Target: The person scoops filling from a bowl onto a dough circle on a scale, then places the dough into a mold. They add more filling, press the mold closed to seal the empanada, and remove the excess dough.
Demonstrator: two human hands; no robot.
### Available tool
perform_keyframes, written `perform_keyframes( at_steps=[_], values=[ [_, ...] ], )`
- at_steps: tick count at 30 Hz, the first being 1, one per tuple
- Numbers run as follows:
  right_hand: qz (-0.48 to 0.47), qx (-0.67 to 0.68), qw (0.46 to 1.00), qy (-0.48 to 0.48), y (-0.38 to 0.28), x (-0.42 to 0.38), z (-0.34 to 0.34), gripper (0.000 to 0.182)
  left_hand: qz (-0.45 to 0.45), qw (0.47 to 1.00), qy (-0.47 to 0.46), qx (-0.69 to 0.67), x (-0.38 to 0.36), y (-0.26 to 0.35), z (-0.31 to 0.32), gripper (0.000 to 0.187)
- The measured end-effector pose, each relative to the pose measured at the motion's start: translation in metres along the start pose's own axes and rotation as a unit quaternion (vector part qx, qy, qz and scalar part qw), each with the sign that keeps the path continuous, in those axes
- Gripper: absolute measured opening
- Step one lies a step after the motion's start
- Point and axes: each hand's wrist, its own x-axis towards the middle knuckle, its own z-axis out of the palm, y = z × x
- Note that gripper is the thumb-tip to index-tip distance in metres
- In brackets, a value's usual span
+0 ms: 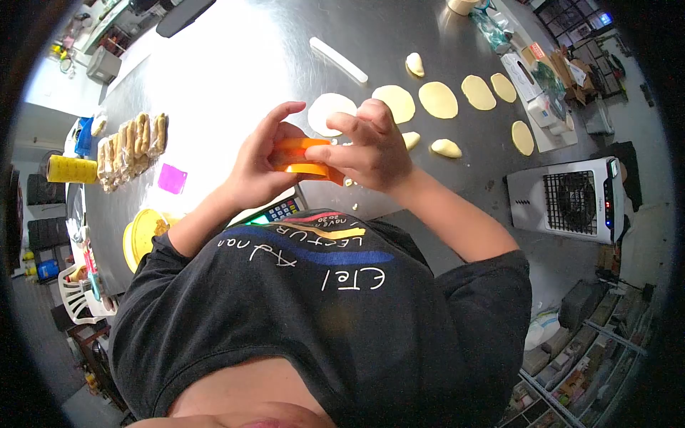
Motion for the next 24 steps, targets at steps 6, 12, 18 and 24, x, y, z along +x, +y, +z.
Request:
perform_keyframes(
  at_steps=[6,12,18,24],
  values=[
    [-0.07,0.059,0.996,0.022,0.017,-0.01,0.013,0.018,0.011,0.999,0.026,0.018,-0.002,-0.013,0.005,0.077],
    [0.049,-0.002,0.999,-0.023,0.039,-0.041,0.004,0.021,0.068,0.992,0.044,0.096,-0.004,-0.01,-0.006,0.084],
    [0.241,-0.012,0.967,-0.084,0.039,-0.073,0.025,0.019,0.181,0.893,-0.091,0.401,0.008,0.002,-0.016,0.078],
    [0.216,0.105,0.964,-0.11,0.021,-0.025,0.018,0.064,0.349,0.722,-0.162,0.575,0.018,0.002,-0.018,0.032]
  ],
)
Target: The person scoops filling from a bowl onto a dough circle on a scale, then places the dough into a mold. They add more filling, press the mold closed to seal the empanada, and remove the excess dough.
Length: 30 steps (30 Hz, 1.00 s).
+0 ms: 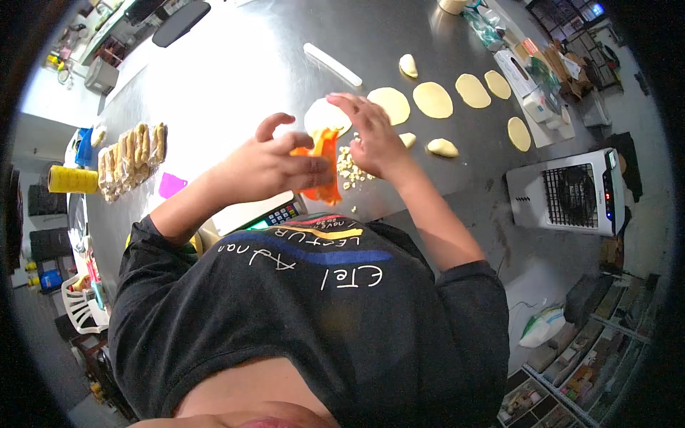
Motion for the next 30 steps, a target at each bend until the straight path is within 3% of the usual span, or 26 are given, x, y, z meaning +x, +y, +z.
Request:
perform_keyframes(
  at_steps=[2,3,4,6,8,9,10,11,13,15,17,20,25,30],
  values=[
    [0.008,0.179,0.982,-0.064,-0.011,0.0,-0.007,0.072,0.125,0.991,0.034,0.035,0.0,-0.002,-0.002,0.029],
    [0.017,0.183,0.974,-0.136,-0.023,0.008,-0.021,0.07,0.161,0.978,0.096,0.094,0.0,-0.001,0.006,0.029],
    [0.026,0.188,0.96,-0.207,-0.033,0.015,-0.033,0.068,0.163,0.978,0.096,0.093,-0.001,-0.001,0.012,0.029],
    [0.053,0.204,0.956,-0.203,-0.033,0.012,-0.035,0.067,0.154,0.959,0.195,0.14,-0.001,-0.003,0.017,0.033],
    [0.078,0.217,0.952,-0.199,-0.034,0.008,-0.034,0.066,0.032,0.987,0.146,0.054,-0.004,-0.01,0.006,0.027],
    [0.047,0.203,0.973,-0.096,-0.034,0.003,-0.029,0.065,-0.096,0.98,0.158,-0.079,-0.004,-0.009,0.012,0.024],
    [0.015,0.186,0.982,0.008,-0.035,-0.001,-0.025,0.064,-0.221,0.938,0.164,-0.21,-0.004,-0.006,0.018,0.025],
    [0.049,0.19,0.981,0.001,-0.034,-0.004,-0.025,0.064,-0.235,0.927,0.146,-0.252,-0.005,-0.003,0.02,0.032],
    [0.029,0.172,0.984,0.016,-0.042,-0.002,-0.025,0.063,-0.272,0.91,0.106,-0.294,0.0,0.013,0.01,0.051],
    [0.007,0.155,0.987,0.03,-0.048,0.0,-0.02,0.062,-0.274,0.915,0.146,-0.257,0.009,0.029,0.011,0.053],
    [-0.047,0.137,0.978,0.151,-0.049,0.0,-0.014,0.052,-0.292,0.908,0.163,-0.252,0.009,0.034,0.013,0.052],
    [-0.055,0.167,0.957,0.229,-0.036,-0.01,-0.008,0.042,-0.326,0.869,0.173,-0.33,0.002,0.033,0.013,0.047],
    [-0.097,0.219,0.942,0.233,-0.039,-0.011,-0.009,0.029,-0.29,0.868,0.205,-0.346,0.0,0.035,0.007,0.038],
    [-0.133,0.156,0.957,0.204,-0.035,-0.012,-0.015,0.024,-0.277,0.864,0.208,-0.366,0.001,0.036,0.01,0.036]
  ],
)
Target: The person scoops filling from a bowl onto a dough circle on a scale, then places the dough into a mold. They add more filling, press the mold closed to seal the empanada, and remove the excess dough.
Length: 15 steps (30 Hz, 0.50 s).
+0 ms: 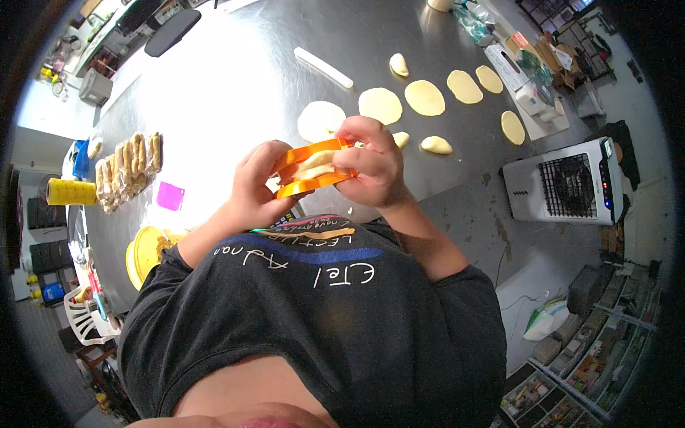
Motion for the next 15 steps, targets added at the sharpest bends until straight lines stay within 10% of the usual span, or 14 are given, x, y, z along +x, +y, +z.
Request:
perform_keyframes(
  at_steps=[15],
  values=[
    [0.024,0.109,0.989,-0.099,-0.008,0.024,-0.021,0.015,-0.122,0.967,-0.046,-0.217,-0.003,-0.005,-0.006,0.042]
  ],
)
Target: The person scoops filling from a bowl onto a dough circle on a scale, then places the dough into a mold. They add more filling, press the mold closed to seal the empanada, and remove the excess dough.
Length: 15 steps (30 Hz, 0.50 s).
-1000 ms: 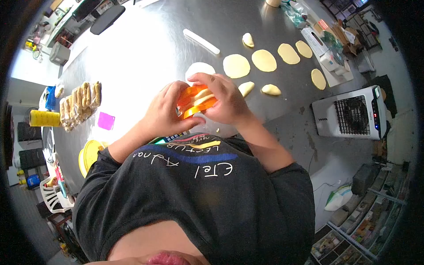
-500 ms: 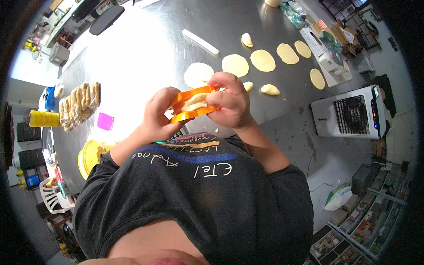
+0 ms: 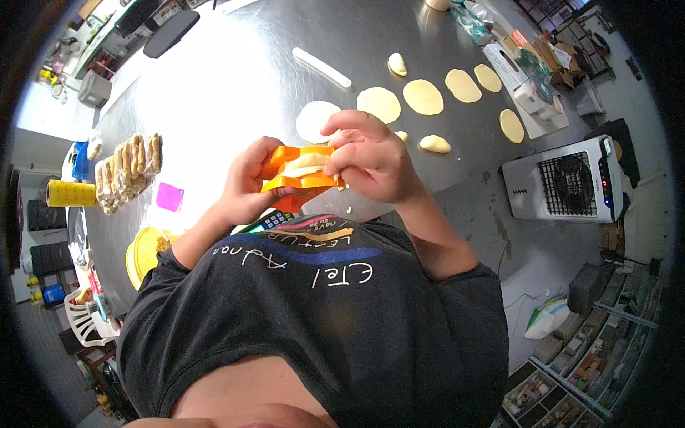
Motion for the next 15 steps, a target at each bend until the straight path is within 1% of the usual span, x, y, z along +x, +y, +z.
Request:
perform_keyframes(
  at_steps=[1,3,4,6,7,9,10,11,13,14,15],
  values=[
    [0.0,0.0,1.0,0.0,0.001,-0.001,-0.001,0.015,0.0,1.0,0.0,0.0,0.0,0.0,0.0,0.042],
    [0.008,0.014,1.0,0.01,0.005,-0.008,-0.002,0.012,-0.055,0.997,-0.046,0.012,-0.001,-0.001,-0.002,0.046],
    [0.008,0.015,1.0,0.009,0.008,-0.012,-0.002,0.012,-0.055,0.997,-0.045,0.012,-0.001,-0.002,-0.002,0.046],
    [0.078,0.053,0.992,0.08,0.015,-0.02,-0.002,0.011,-0.034,0.997,-0.02,0.06,0.0,-0.004,-0.003,0.045],
    [0.078,0.053,0.992,0.08,0.019,-0.023,-0.002,0.011,-0.034,0.997,-0.02,0.06,0.001,-0.003,-0.004,0.045],
    [0.143,-0.094,0.98,0.1,0.03,-0.027,-0.002,0.013,0.04,0.982,0.028,0.181,0.002,0.0,-0.005,0.041],
    [0.169,-0.147,0.97,0.095,0.035,-0.032,-0.001,0.013,0.04,0.982,0.027,0.181,0.003,-0.003,-0.006,0.041],
    [0.169,-0.147,0.97,0.095,0.036,-0.035,0.0,0.013,0.052,0.976,0.033,0.209,0.003,-0.007,-0.006,0.04],
    [0.241,-0.127,0.956,0.11,0.036,-0.035,0.003,0.013,0.063,0.969,0.038,0.236,0.005,-0.009,-0.006,0.039],
    [0.241,-0.127,0.956,0.111,0.034,-0.032,0.004,0.013,0.062,0.966,0.034,0.25,0.006,-0.008,-0.006,0.039],
    [0.176,-0.16,0.966,0.099,0.028,-0.025,0.007,0.018,0.061,0.962,0.029,0.264,0.007,-0.008,-0.005,0.039]
  ],
)
